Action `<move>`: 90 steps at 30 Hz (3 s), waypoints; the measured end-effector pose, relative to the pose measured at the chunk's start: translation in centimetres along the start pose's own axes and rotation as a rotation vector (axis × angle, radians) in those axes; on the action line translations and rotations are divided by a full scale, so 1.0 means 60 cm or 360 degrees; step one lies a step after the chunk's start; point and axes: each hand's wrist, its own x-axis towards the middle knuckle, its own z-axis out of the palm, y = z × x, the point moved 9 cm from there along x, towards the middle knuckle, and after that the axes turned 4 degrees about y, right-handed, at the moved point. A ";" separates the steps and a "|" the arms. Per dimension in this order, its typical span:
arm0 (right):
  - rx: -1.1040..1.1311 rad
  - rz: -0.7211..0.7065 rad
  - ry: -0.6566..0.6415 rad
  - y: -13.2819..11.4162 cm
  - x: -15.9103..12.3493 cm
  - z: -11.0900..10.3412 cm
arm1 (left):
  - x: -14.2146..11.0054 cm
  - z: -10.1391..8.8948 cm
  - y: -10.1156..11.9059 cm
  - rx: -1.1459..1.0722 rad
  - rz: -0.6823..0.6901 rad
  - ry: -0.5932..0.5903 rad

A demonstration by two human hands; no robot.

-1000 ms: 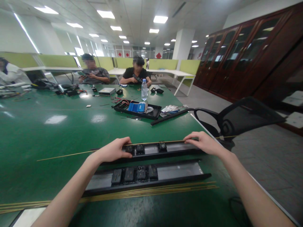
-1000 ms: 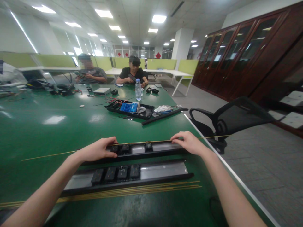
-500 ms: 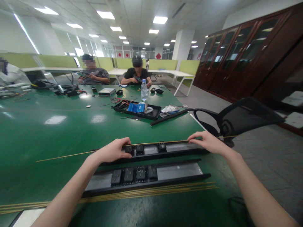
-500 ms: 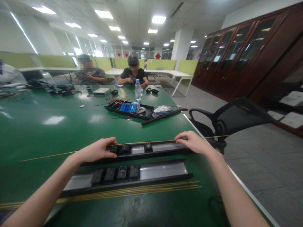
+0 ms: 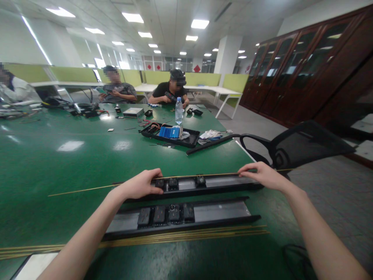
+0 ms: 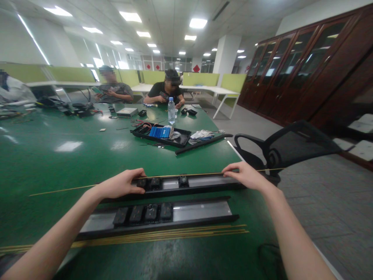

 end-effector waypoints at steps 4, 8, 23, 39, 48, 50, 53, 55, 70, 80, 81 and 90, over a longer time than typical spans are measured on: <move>0.0003 0.0007 0.0000 0.006 -0.002 -0.005 | 0.001 0.000 -0.001 0.0003 0.0021 0.0010; 0.0010 0.0005 0.0009 0.012 -0.003 -0.009 | 0.001 0.001 -0.005 0.0014 0.0043 0.0020; -0.0059 0.0026 0.0074 0.046 -0.005 -0.028 | 0.000 -0.001 0.001 0.0035 0.0027 0.0007; -0.0133 0.0047 0.0254 0.033 -0.011 -0.047 | -0.001 -0.004 0.002 -0.0013 -0.0018 0.0009; -0.0177 -0.0015 0.0290 0.026 -0.009 -0.047 | -0.003 -0.005 -0.004 -0.0014 -0.0042 0.0003; -0.0190 -0.0061 0.0306 0.016 -0.008 -0.045 | -0.003 -0.005 -0.004 -0.0019 -0.0048 0.0004; -0.0186 -0.0229 0.0396 -0.022 -0.007 -0.038 | -0.003 -0.006 -0.002 -0.0021 -0.0069 0.0018; -0.0166 -0.0377 0.0536 -0.060 -0.010 -0.032 | -0.003 -0.006 0.000 -0.0028 -0.0086 0.0021; -0.0154 -0.0963 0.0494 -0.216 -0.017 0.143 | 0.001 -0.002 -0.010 -0.0037 -0.0080 0.0015; -0.0138 -0.0942 0.0497 -0.214 -0.015 0.140 | 0.000 -0.002 -0.009 -0.0071 -0.0099 -0.0003; -0.0136 -0.0936 0.0493 -0.213 -0.014 0.141 | 0.001 -0.001 -0.008 -0.0093 -0.0090 -0.0010; -0.0101 -0.0896 0.0499 -0.208 -0.012 0.138 | -0.002 -0.001 0.009 -0.0152 -0.0006 -0.0061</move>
